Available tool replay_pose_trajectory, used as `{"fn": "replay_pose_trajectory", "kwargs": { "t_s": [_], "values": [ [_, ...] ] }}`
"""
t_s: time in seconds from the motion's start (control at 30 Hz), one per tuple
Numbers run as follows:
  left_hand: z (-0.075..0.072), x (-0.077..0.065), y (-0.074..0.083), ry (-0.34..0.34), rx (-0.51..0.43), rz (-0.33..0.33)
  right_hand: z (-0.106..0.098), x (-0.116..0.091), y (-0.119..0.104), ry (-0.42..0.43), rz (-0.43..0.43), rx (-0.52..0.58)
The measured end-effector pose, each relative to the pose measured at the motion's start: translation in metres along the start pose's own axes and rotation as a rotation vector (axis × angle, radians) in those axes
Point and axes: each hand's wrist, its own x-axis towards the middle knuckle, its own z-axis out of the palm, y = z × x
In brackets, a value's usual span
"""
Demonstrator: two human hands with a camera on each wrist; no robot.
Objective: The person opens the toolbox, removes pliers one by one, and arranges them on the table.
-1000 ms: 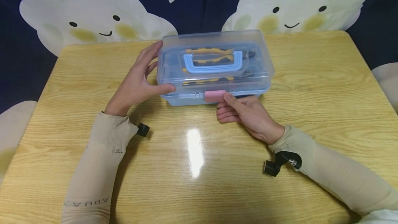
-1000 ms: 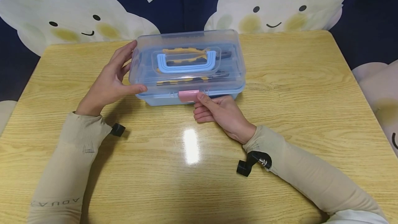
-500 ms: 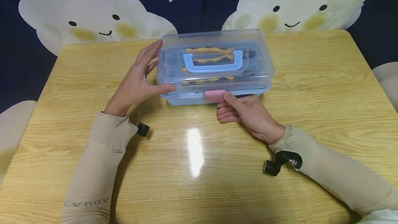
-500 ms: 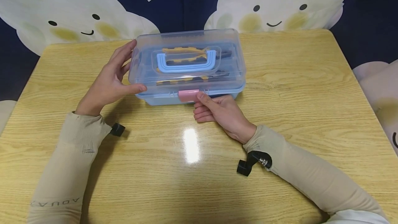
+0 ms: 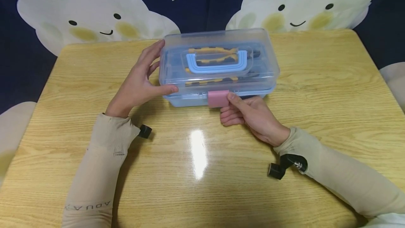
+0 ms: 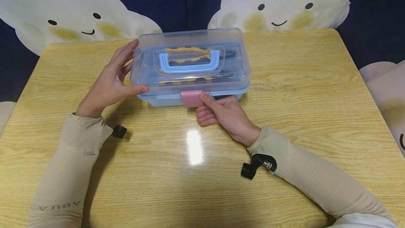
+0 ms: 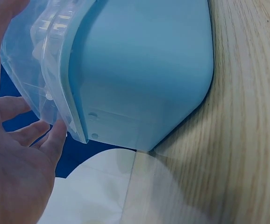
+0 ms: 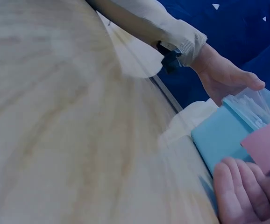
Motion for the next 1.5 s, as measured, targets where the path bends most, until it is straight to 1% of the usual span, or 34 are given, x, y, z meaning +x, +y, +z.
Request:
{"fn": "replay_pose_trajectory", "kwargs": {
  "t_s": [0.13,0.97,1.3,1.5],
  "values": [
    [-0.0002,-0.0001,0.0007,-0.001,0.003,-0.003,0.0011,-0.0007,-0.0003,0.002,-0.006,0.005],
    [-0.0006,-0.0004,0.0009,-0.008,0.009,-0.008,0.0015,-0.0002,-0.0042,0.002,0.053,-0.034],
    [-0.0005,0.0002,0.0004,-0.011,0.026,-0.004,0.0015,-0.0008,-0.0042,0.009,0.055,-0.043],
    [-0.0011,-0.0005,0.0011,-0.012,0.017,-0.003,0.0014,-0.0006,-0.0032,0.006,0.051,-0.044]
  ]
}}
